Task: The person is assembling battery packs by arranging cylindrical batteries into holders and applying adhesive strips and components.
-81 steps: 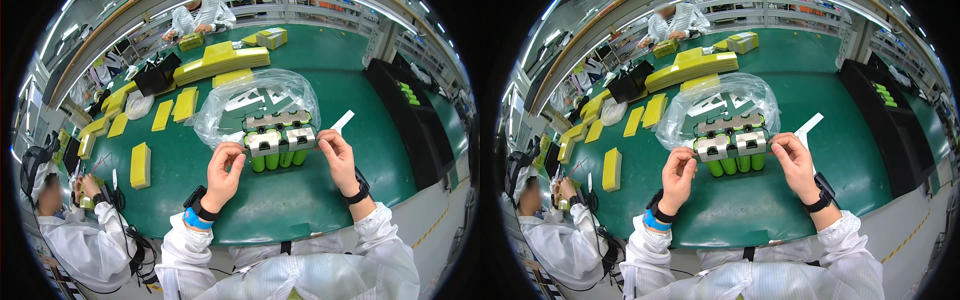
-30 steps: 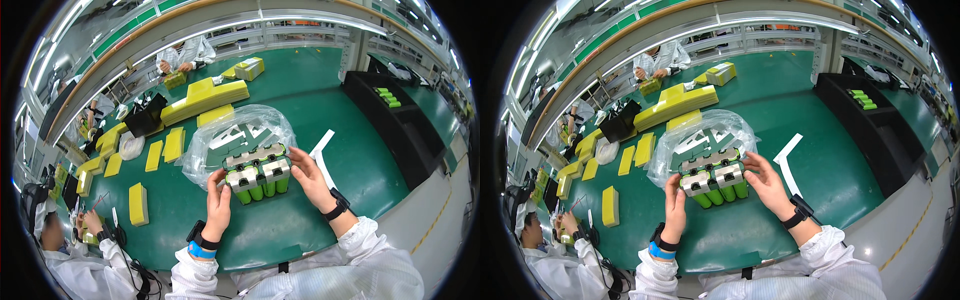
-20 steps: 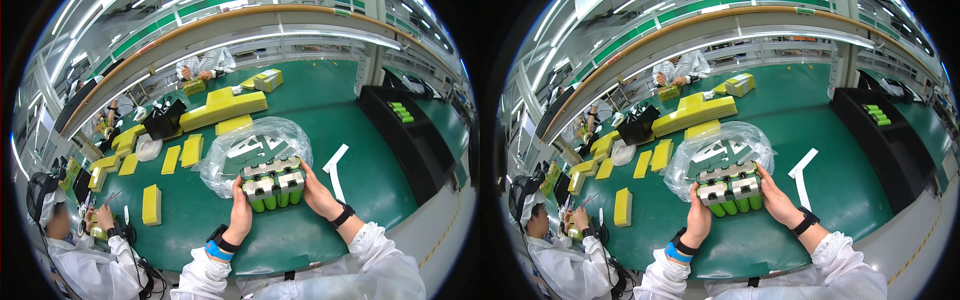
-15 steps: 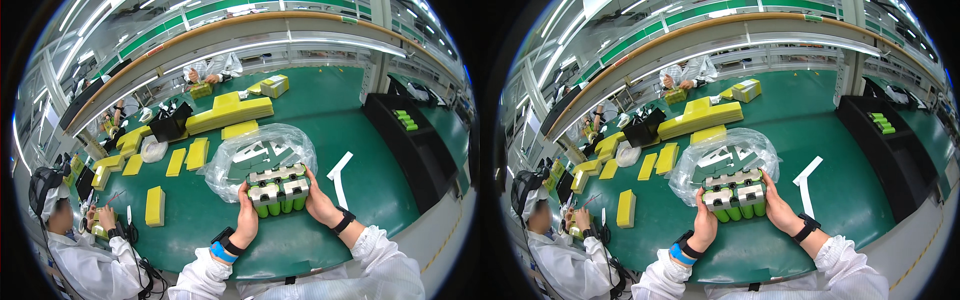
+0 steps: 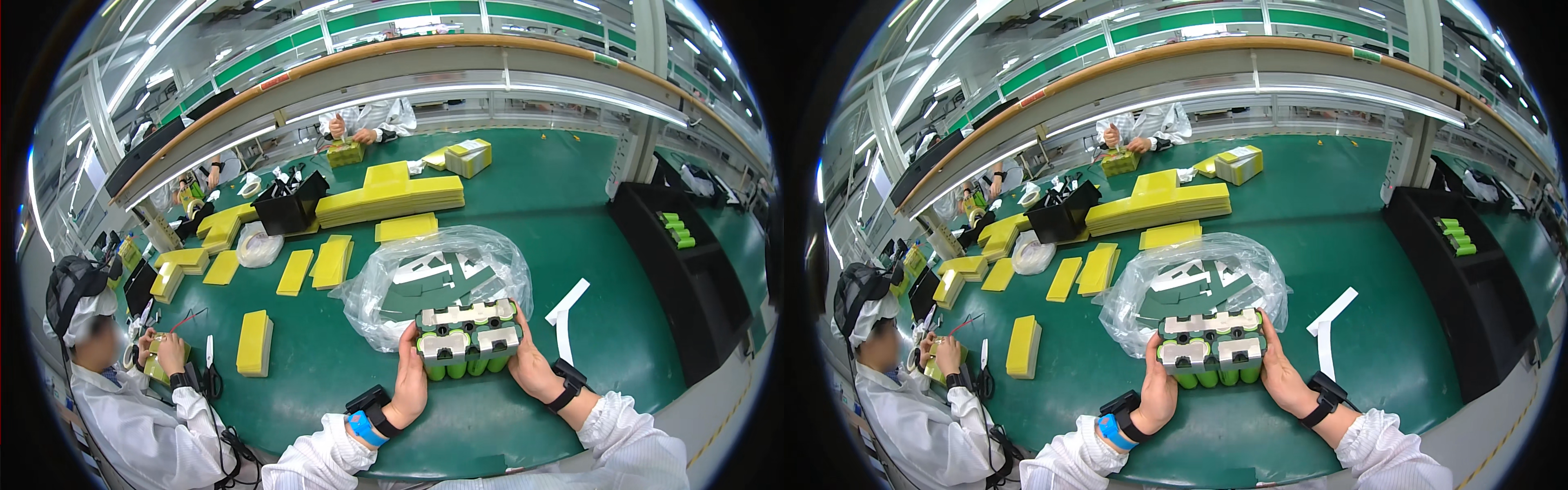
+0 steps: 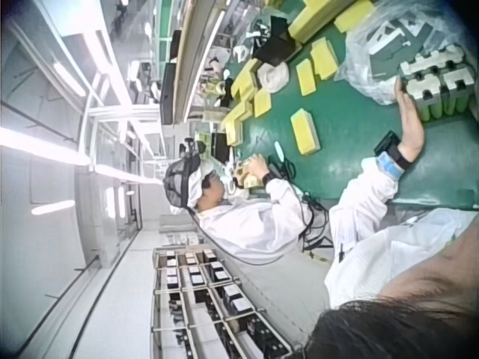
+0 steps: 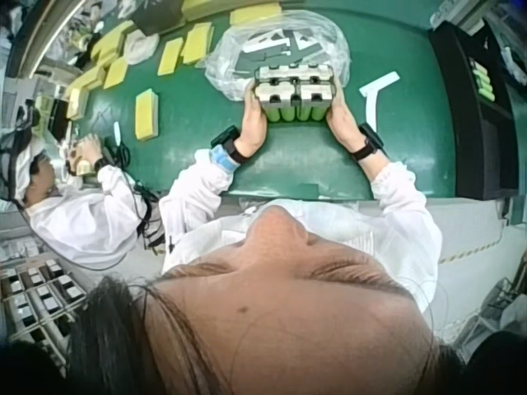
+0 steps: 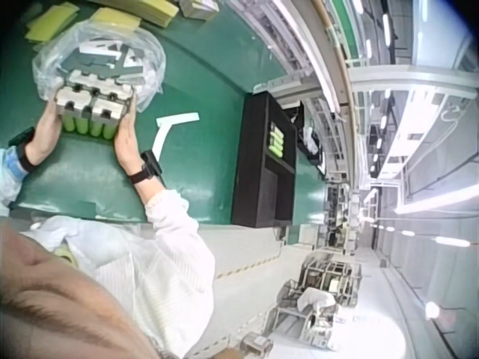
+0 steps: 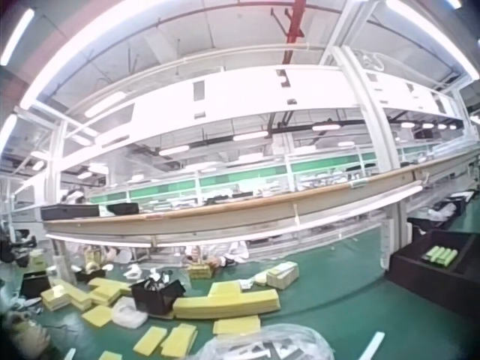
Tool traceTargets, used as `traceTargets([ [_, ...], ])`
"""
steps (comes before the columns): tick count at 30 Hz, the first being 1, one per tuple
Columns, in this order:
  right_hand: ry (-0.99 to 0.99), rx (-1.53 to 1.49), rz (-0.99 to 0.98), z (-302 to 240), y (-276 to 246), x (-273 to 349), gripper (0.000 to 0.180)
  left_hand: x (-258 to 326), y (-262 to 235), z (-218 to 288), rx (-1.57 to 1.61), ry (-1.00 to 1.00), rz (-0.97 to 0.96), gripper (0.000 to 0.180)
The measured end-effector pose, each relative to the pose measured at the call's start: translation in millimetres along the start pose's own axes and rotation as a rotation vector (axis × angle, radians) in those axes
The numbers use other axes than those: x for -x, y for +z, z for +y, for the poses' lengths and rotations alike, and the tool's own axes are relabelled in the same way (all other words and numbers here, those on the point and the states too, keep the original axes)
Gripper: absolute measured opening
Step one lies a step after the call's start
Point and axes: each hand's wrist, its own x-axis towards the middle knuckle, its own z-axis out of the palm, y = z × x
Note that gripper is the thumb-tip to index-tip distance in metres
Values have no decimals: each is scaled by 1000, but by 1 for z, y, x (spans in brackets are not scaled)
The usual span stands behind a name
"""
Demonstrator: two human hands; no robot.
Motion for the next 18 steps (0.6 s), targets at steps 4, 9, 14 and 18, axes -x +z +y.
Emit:
traceTargets([
  [4,35,-15,25,7,-7,3,61,0,-3,1,65,-33,-29,53],
  [9,49,-47,2,8,-9,4,66,1,-5,-3,88,-46,-47,55],
  [14,51,12,31,15,-13,7,65,3,-2,-3,134,-98,-42,56],
  [18,1,86,35,19,-11,5,63,1,-1,-3,129,-45,-27,55],
])
